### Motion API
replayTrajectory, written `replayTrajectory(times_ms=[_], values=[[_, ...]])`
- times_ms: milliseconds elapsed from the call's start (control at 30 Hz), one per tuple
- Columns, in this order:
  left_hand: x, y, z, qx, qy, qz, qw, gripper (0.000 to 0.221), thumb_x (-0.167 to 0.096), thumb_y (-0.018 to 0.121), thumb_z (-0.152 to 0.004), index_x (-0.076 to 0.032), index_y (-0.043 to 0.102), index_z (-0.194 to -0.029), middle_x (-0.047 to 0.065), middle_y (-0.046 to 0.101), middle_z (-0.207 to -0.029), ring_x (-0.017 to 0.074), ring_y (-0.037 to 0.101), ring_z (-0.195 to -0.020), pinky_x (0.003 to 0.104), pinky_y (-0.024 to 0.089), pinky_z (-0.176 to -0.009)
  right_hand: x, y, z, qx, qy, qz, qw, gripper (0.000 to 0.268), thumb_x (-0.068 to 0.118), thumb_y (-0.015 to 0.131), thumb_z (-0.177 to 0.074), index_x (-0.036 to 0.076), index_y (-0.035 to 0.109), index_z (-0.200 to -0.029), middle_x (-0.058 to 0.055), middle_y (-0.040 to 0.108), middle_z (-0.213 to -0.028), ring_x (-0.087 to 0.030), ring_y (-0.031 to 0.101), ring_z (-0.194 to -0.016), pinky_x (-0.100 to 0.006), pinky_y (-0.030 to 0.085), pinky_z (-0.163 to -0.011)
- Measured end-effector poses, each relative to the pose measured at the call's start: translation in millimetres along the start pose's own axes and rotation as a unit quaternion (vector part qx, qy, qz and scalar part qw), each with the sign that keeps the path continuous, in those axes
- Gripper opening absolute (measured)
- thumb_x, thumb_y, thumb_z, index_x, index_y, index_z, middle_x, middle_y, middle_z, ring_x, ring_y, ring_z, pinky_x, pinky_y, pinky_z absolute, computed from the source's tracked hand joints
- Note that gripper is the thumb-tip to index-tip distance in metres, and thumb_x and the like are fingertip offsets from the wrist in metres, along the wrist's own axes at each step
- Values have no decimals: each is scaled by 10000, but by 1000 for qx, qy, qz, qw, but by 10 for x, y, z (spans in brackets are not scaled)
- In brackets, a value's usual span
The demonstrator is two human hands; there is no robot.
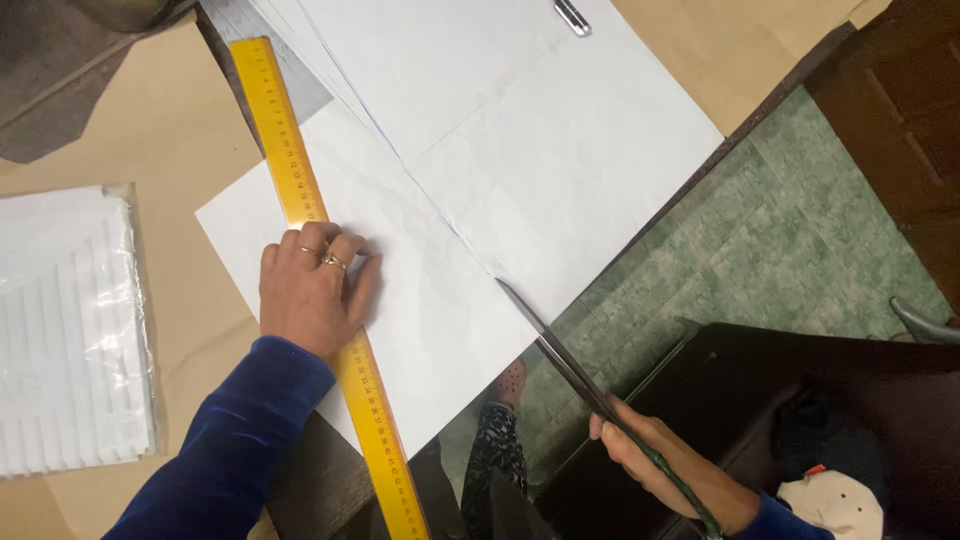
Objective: Cutting a paper pattern with scissors and marking lines using a ruler and pen
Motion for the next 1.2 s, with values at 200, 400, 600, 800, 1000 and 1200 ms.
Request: replayTrajectory(times_ms=[200,400,600,800,1000,1200], values=[[4,6,4,-1,-2,5,1000,148,-267,669,-890,-128,652,-938,82,590,-980,285,554,-828,411,407,-678,-48,-10,-46,-21,-31,48,998,374,442,424,-963,122,550,-816,25,425,-625,-93,356,-492,-262,329,-472],[15,20,13,-16,3,0,1000,144,-270,680,-882,-138,644,-926,78,590,-989,288,550,-811,409,397,-658,-343,-33,-158,-63,-68,50,994,361,403,450,-982,139,500,-741,33,412,-584,-82,350,-463,-262,302,-447],[20,24,16,-9,1,-1,1000,152,-278,673,-884,-135,644,-925,74,578,-975,283,541,-807,408,393,-652,14,24,-1,4,16,-14,1000,360,407,450,-997,107,505,-805,7,346,-605,-112,266,-467,-293,271,-466],[23,15,15,-15,2,6,1000,139,-276,670,-883,-150,639,-932,70,584,-993,286,542,-803,406,389,-657,129,68,-22,17,52,-69,996,407,428,421,-955,88,629,-1040,22,349,-607,-92,266,-446,-281,258,-425],[31,22,14,-14,0,7,1000,138,-268,677,-873,-148,626,-915,67,576,-985,285,543,-788,409,394,-640,447,105,-187,7,20,-10,1000,422,474,386,-945,98,579,-928,-17,380,-667,-134,300,-507,-309,346,-518],[27,9,16,-16,3,7,1000,142,-270,660,-878,-139,627,-922,74,576,-990,289,541,-799,412,393,-653,184,26,-286,-35,75,12,996,425,436,395,-941,116,661,-1026,-3,483,-771,-109,467,-652,-264,459,-659]])
Point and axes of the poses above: each hand's wrist, its own z-axis away from the middle knuckle, its own y-axis out of the palm, x = y × z, the point moved 5 cm from there along -z, towards the middle knuckle
